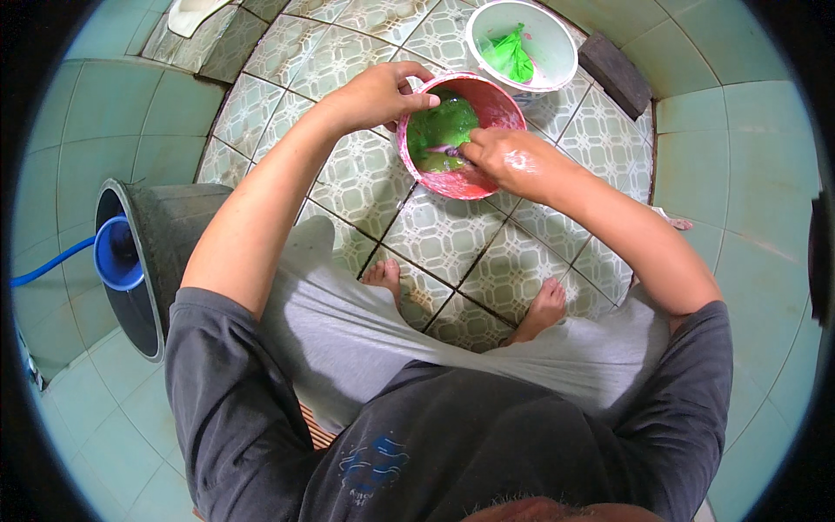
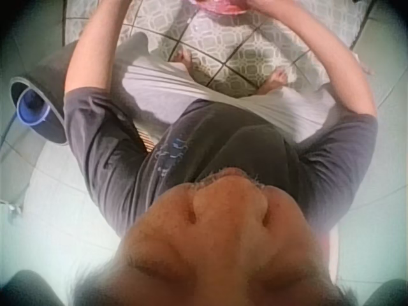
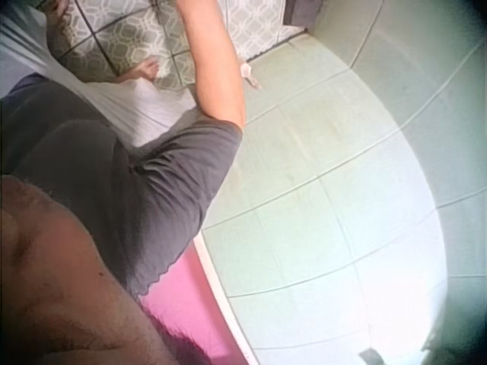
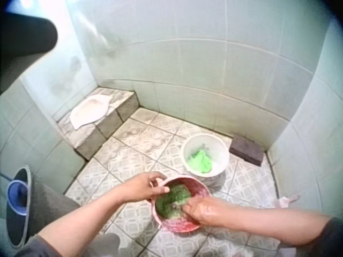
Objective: The person pours green liquid into a bucket and mixes it with white paint using a putty knife.
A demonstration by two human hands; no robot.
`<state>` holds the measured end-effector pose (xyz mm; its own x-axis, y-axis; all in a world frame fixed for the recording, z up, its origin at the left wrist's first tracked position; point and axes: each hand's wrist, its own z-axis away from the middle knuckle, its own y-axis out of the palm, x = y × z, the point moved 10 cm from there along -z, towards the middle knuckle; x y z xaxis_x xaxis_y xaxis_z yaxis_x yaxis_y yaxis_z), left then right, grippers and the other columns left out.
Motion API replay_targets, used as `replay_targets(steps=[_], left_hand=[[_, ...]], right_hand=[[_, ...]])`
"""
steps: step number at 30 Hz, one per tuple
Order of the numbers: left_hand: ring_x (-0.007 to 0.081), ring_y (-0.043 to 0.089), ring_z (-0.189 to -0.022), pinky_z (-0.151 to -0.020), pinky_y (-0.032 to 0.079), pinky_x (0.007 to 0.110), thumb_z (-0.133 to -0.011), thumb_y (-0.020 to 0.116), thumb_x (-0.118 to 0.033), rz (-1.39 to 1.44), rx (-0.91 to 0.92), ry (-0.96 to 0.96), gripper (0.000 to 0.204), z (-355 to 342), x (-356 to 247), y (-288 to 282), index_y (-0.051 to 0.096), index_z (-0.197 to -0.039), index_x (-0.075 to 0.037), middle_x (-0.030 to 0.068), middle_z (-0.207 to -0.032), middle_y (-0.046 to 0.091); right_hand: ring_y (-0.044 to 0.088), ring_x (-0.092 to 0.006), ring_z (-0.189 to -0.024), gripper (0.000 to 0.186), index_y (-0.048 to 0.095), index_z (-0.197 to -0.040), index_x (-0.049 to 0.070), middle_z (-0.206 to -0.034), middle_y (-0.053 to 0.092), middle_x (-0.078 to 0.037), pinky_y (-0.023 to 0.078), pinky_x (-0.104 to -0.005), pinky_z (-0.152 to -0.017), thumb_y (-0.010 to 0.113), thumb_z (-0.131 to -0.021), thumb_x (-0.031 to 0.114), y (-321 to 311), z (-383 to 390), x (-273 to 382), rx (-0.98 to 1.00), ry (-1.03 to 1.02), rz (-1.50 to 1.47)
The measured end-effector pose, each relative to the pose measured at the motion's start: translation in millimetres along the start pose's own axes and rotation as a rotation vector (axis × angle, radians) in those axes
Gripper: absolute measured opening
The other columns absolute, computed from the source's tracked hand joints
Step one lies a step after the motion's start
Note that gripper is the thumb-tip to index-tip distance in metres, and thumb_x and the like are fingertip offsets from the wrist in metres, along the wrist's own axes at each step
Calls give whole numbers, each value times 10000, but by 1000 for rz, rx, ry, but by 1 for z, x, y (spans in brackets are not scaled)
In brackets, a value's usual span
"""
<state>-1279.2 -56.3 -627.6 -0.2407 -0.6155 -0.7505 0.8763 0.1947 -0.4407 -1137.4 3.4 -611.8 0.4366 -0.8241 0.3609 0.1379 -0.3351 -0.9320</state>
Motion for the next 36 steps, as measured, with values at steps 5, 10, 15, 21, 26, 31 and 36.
replay_targets(steps=[5,10,15,21,26,31,36], left_hand=[[185,682,-690,-621,582,328,-910,758,-313,-20,-34,54,423,-1,-5,1,647,-1253,-91,96,-816,667],[179,685,-682,-604,576,326,-907,758,-324,-70,-56,84,440,1,-8,1,646,-1255,-79,106,-833,679],[172,682,-670,-588,569,326,-911,751,-322,-20,-67,28,442,1,-4,3,643,-1258,-70,101,-831,681],[168,676,-670,-582,566,323,-913,748,-317,-32,-28,25,437,1,-4,11,644,-1257,-70,97,-827,681],[165,667,-665,-577,563,322,-915,746,-310,-64,-47,58,417,1,-5,9,652,-1251,-84,96,-822,670],[168,668,-666,-574,559,323,-917,745,-306,-76,-58,63,404,-1,-5,7,656,-1249,-94,87,-801,661],[168,671,-670,-587,558,325,-922,740,-305,-55,-43,78,403,0,-7,8,652,-1255,-97,91,-803,668]], right_hand=[[680,-346,-892,189,623,-1029,-23,-906,626,-165,570,-440,-740,612,-886,98,-29,1,-17,-258,64,114],[666,-407,-830,243,637,-1058,-22,-903,652,-216,553,-478,-740,603,-959,197,0,7,-37,-97,345,2],[669,-440,-781,307,659,-918,-54,-791,672,-271,536,-501,-743,624,-947,249,8,26,-49,-107,567,-266],[682,-453,-854,353,688,-932,-67,-860,679,-306,533,-497,-773,616,-947,278,21,30,-64,-131,798,-606],[680,-446,-871,329,692,-988,-47,-891,685,-293,529,-496,-783,630,-958,275,1,17,-44,-325,598,-582],[663,-456,-847,297,647,-895,-50,-873,669,-274,519,-536,-778,634,-951,241,9,14,-18,-131,404,-392],[665,-434,-818,268,628,-941,-44,-895,659,-248,540,-504,-746,628,-953,224,-1,25,-29,-143,432,-149]])
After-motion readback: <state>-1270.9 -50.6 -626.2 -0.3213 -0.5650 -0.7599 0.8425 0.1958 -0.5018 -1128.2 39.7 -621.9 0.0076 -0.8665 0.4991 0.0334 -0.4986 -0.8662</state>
